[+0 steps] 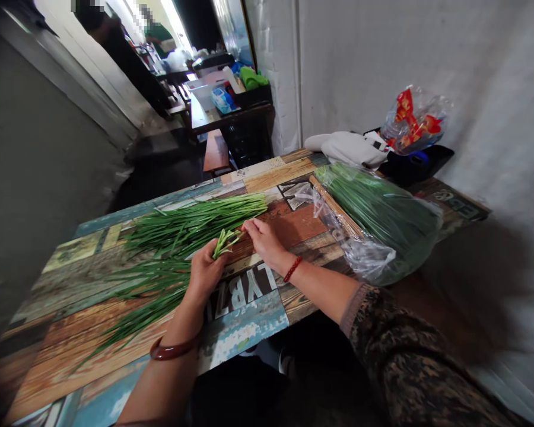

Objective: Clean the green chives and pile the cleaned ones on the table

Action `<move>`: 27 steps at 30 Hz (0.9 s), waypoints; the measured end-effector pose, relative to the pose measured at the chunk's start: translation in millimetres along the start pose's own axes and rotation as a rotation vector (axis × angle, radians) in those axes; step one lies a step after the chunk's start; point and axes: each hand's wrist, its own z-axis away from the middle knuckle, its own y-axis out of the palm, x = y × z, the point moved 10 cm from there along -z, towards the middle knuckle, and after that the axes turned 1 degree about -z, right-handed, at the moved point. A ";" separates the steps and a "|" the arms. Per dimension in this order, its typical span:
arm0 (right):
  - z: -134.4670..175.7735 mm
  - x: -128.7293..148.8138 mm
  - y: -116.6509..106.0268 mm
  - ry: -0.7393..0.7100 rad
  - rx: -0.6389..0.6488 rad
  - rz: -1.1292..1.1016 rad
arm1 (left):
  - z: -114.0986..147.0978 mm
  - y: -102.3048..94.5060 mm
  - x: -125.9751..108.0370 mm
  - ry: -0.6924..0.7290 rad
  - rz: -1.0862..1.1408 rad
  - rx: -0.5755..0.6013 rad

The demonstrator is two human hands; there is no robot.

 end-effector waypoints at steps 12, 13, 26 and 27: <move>-3.2 52.3 -4.6 -0.327 0.160 0.386 | 2.7 -4.0 3.1 -0.008 -0.007 -0.009; -0.8 53.6 2.1 -0.378 0.200 0.468 | 2.8 -4.8 2.8 -0.002 -0.026 -0.017; -6.4 45.3 8.2 -0.378 0.162 0.445 | 8.9 12.5 -2.1 0.096 -0.395 0.161; -12.9 42.9 -4.8 -0.340 0.086 0.419 | 8.5 11.7 0.1 0.082 -0.412 0.156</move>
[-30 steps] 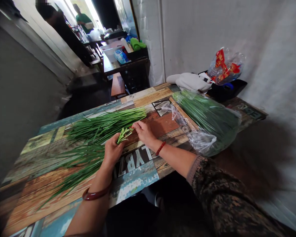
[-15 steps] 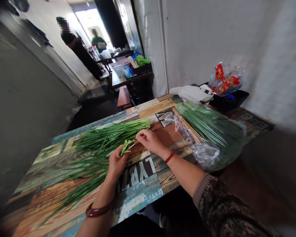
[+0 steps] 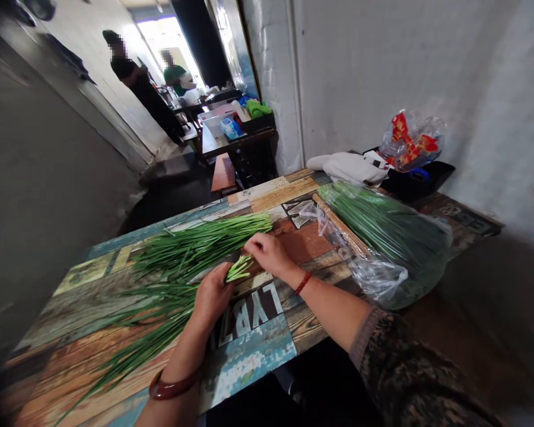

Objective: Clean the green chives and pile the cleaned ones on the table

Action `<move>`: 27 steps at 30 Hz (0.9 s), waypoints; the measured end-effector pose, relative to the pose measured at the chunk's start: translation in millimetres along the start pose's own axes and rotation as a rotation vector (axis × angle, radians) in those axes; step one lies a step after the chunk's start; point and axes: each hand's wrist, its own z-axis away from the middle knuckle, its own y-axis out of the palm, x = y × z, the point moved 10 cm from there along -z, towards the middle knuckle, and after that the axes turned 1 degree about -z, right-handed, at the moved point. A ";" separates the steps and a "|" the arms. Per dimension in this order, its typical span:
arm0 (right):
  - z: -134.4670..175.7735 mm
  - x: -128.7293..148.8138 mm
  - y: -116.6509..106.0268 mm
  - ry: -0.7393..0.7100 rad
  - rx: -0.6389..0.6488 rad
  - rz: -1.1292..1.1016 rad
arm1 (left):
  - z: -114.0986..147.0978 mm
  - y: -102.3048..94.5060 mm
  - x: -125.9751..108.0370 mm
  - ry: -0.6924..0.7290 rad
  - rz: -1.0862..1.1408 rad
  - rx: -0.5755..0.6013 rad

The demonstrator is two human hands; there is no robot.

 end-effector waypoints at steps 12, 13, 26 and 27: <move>-17.9 -43.7 -52.3 0.009 -0.168 0.456 | -2.0 -5.4 12.2 -0.008 0.121 -0.128; -17.5 -42.0 -47.7 -0.008 -0.143 0.506 | -1.8 -4.8 10.8 -0.004 0.119 -0.118; -11.8 -14.6 -37.7 -0.126 -0.106 0.587 | 1.2 -9.8 7.4 -0.016 0.144 -0.124; -11.2 -8.5 -37.7 -0.156 -0.114 0.540 | 1.5 -11.3 7.2 -0.013 0.148 -0.136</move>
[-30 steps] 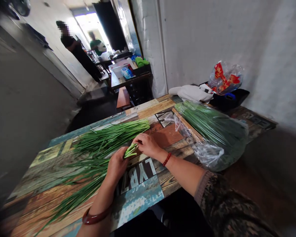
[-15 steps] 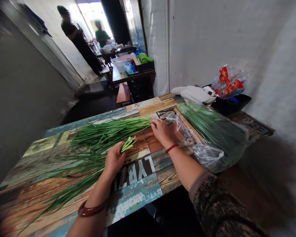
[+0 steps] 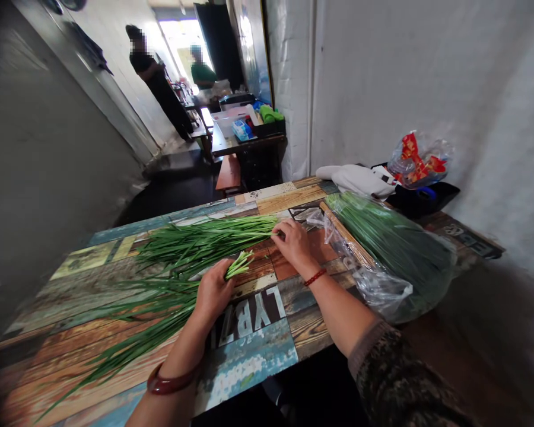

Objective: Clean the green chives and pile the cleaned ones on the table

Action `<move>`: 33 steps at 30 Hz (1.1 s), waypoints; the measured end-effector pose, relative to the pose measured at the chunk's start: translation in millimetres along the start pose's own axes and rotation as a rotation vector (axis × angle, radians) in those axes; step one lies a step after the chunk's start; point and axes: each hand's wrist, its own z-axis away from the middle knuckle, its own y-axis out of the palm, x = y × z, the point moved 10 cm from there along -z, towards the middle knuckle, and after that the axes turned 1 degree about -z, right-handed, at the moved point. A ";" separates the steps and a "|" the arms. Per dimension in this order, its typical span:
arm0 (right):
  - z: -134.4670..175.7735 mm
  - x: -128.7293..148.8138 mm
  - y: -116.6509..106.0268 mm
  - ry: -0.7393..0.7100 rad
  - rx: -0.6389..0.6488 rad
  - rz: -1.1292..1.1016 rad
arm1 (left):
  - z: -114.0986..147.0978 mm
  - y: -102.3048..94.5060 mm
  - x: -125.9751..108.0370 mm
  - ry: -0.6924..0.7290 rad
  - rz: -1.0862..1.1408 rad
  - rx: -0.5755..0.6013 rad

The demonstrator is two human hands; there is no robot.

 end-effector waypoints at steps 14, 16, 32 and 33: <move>9.5 41.1 21.4 -0.021 0.227 -0.467 | 6.7 -30.0 -3.8 0.021 -0.034 -0.258; 12.8 44.3 30.0 0.000 0.305 -0.528 | 6.7 -31.2 0.4 -0.001 -0.027 -0.278; 19.2 21.3 53.0 0.134 0.315 -0.595 | 7.4 -41.6 -14.2 0.005 -0.305 -0.304; 19.0 22.2 52.1 0.127 0.312 -0.584 | 7.5 -41.4 -14.5 0.007 -0.311 -0.304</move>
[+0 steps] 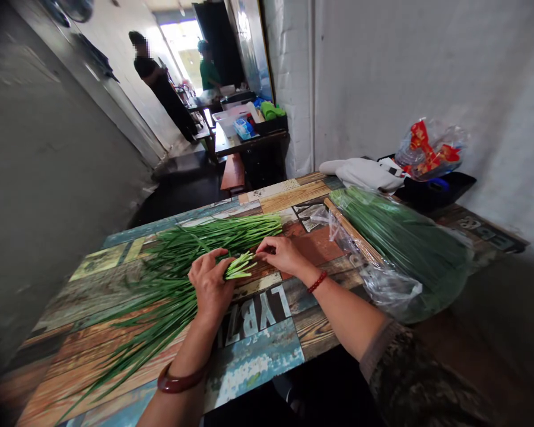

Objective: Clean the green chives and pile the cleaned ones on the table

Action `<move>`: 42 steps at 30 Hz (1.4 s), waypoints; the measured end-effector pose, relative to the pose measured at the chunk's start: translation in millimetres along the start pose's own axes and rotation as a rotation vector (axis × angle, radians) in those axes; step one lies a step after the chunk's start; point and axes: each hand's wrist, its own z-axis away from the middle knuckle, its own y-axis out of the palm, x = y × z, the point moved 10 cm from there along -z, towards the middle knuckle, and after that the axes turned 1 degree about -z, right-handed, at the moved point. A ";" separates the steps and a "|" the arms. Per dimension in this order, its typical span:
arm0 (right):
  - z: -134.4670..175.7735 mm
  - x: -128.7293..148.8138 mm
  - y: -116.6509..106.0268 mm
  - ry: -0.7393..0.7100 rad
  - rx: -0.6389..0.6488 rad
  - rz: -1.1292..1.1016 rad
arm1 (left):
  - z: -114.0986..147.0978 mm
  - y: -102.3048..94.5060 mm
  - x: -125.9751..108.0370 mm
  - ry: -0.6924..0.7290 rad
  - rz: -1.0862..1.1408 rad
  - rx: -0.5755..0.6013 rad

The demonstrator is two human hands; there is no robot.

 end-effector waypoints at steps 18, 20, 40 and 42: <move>5.2 41.6 8.9 -0.234 0.057 0.235 | 1.3 35.5 3.4 0.023 0.170 0.198; 5.2 37.5 10.9 -0.203 0.052 0.184 | 1.5 33.9 -2.3 0.052 0.156 0.204; -2.0 18.4 -21.6 -0.067 0.039 0.194 | -1.5 29.0 16.4 -0.035 0.139 0.158; 0.5 27.5 -10.9 -0.155 0.120 0.216 | -1.4 27.5 13.0 -0.006 0.087 0.157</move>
